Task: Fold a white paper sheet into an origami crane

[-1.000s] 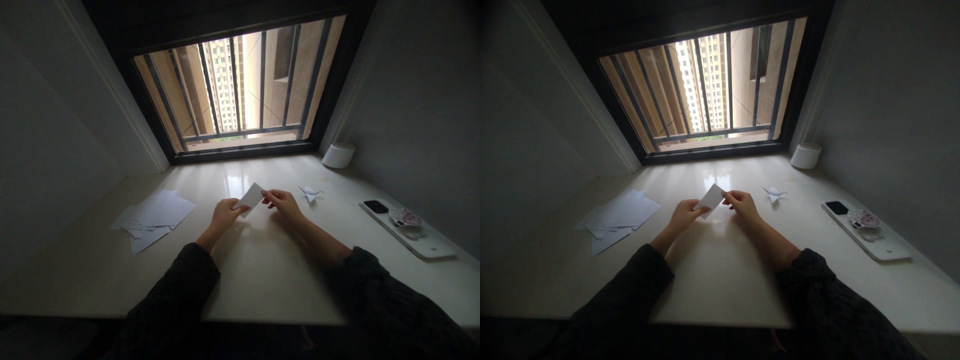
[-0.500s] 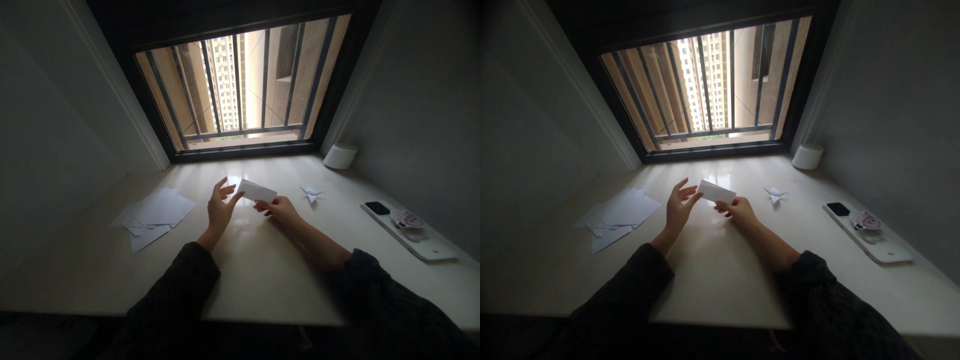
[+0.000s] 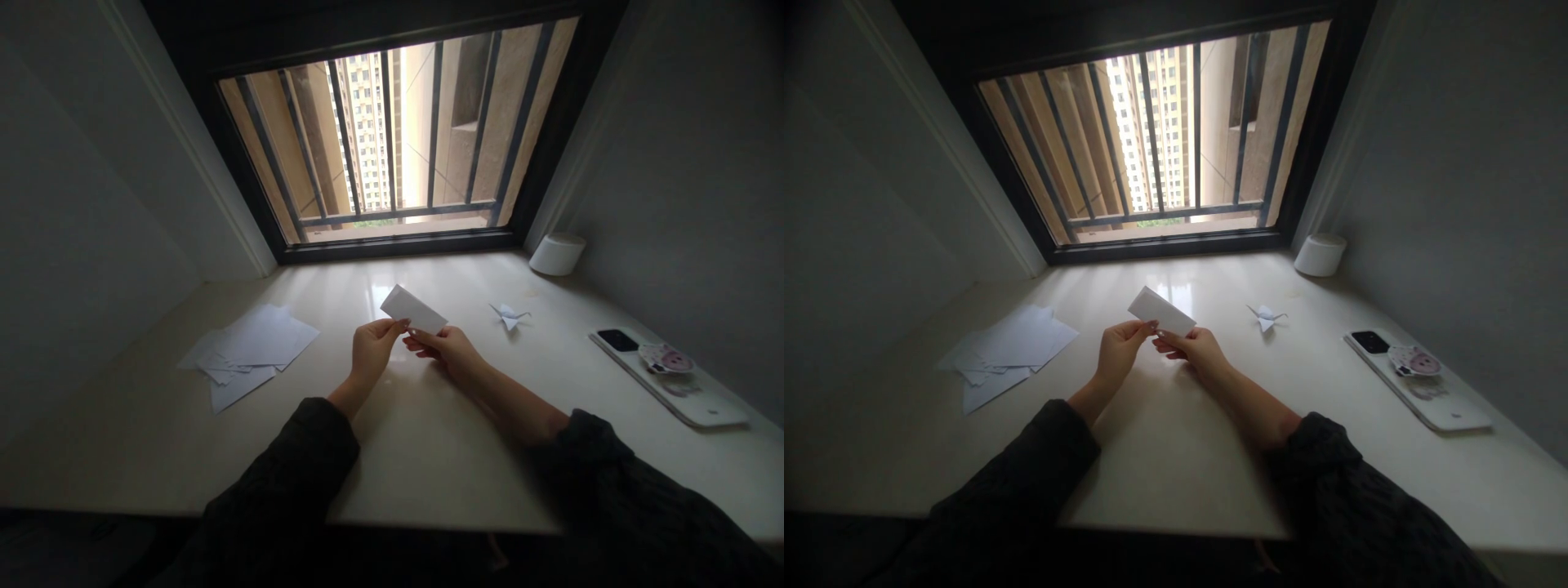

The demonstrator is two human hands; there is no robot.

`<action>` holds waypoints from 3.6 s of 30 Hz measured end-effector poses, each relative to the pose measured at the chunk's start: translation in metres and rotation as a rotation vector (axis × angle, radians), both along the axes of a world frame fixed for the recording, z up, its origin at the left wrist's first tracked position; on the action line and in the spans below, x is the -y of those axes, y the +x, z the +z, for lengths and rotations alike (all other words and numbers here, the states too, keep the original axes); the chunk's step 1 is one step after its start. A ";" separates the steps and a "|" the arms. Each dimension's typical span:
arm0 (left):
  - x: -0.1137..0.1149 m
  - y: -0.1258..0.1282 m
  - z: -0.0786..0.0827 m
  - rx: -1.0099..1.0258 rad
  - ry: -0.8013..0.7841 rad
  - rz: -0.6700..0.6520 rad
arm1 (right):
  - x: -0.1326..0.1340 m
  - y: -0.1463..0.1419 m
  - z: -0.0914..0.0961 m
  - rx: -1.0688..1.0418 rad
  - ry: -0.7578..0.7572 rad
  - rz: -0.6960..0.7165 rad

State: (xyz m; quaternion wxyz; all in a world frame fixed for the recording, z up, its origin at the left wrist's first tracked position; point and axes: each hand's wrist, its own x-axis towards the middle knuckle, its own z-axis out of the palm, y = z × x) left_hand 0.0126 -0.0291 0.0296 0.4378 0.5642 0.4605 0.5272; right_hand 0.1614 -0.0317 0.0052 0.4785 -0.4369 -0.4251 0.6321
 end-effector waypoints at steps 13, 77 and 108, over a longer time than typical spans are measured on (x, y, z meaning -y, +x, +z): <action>-0.004 -0.004 -0.001 0.094 -0.070 0.094 | -0.001 0.003 0.009 0.088 0.044 0.051; -0.012 -0.028 0.007 -0.120 -0.129 -0.262 | -0.017 0.020 0.007 0.326 0.147 -0.002; -0.014 -0.028 -0.003 -0.278 0.086 -0.067 | -0.003 0.014 0.023 1.025 0.911 -0.384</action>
